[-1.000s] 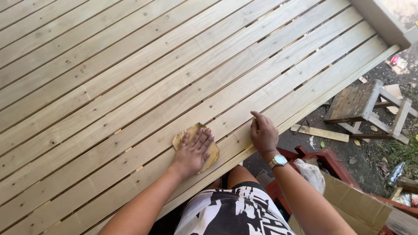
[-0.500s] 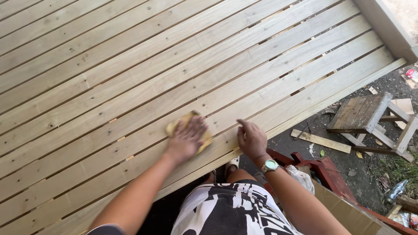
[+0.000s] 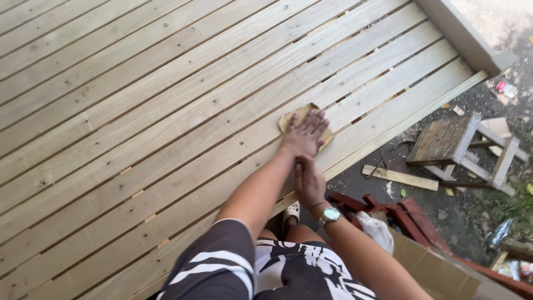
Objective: The person sands a large slatted wooden panel by hand, rubbing a piece of sandpaper back and forth across the planks while steadying the panel with the other hand. They work across different sections of the panel, briefly fold the sandpaper, and continue sanding along the edges and rails.
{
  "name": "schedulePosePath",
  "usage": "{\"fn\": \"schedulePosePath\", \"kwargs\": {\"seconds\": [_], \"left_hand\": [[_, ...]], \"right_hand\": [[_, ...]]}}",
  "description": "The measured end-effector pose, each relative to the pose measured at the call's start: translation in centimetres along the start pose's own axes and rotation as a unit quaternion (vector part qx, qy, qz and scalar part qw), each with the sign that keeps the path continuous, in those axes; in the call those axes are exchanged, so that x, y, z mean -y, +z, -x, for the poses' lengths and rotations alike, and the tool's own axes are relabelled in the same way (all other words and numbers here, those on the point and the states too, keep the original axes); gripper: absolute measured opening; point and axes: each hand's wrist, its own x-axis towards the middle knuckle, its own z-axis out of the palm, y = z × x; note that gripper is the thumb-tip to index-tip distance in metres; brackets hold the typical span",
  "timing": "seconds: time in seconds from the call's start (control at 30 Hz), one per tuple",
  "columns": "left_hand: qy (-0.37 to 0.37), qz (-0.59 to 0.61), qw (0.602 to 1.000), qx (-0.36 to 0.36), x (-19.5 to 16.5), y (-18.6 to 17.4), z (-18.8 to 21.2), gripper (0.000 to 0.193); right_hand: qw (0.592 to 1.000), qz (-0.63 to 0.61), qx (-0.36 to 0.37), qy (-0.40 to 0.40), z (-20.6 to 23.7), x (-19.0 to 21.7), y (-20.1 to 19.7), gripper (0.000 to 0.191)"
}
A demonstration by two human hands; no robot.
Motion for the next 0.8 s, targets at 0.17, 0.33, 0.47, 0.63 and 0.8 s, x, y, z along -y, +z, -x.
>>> {"fn": "schedulePosePath", "kwargs": {"seconds": [0.17, 0.33, 0.47, 0.63, 0.8], "left_hand": [[0.010, -0.007, 0.999, -0.043, 1.1, 1.8, 5.8, 0.061], [-0.056, 0.057, 0.997, 0.000, 6.9, 6.4, 21.0, 0.056], [-0.106, 0.077, 0.991, 0.007, 12.3, 10.3, 33.1, 0.053], [-0.131, 0.023, 0.990, -0.048, 20.5, 15.2, 47.1, 0.056], [-0.043, 0.014, 0.987, -0.152, 21.4, 16.7, 45.2, 0.063]], "right_hand": [[0.994, -0.026, -0.019, 0.101, 0.2, -0.7, 0.2, 0.025], [0.993, 0.084, 0.005, 0.087, 1.3, 1.8, 1.8, 0.024], [0.979, 0.167, 0.095, 0.073, 6.2, 7.3, 5.4, 0.027], [0.976, 0.202, 0.073, 0.028, 9.8, 12.7, 8.5, 0.023], [0.970, 0.231, 0.066, 0.044, 9.2, 13.8, 8.4, 0.018]]}}
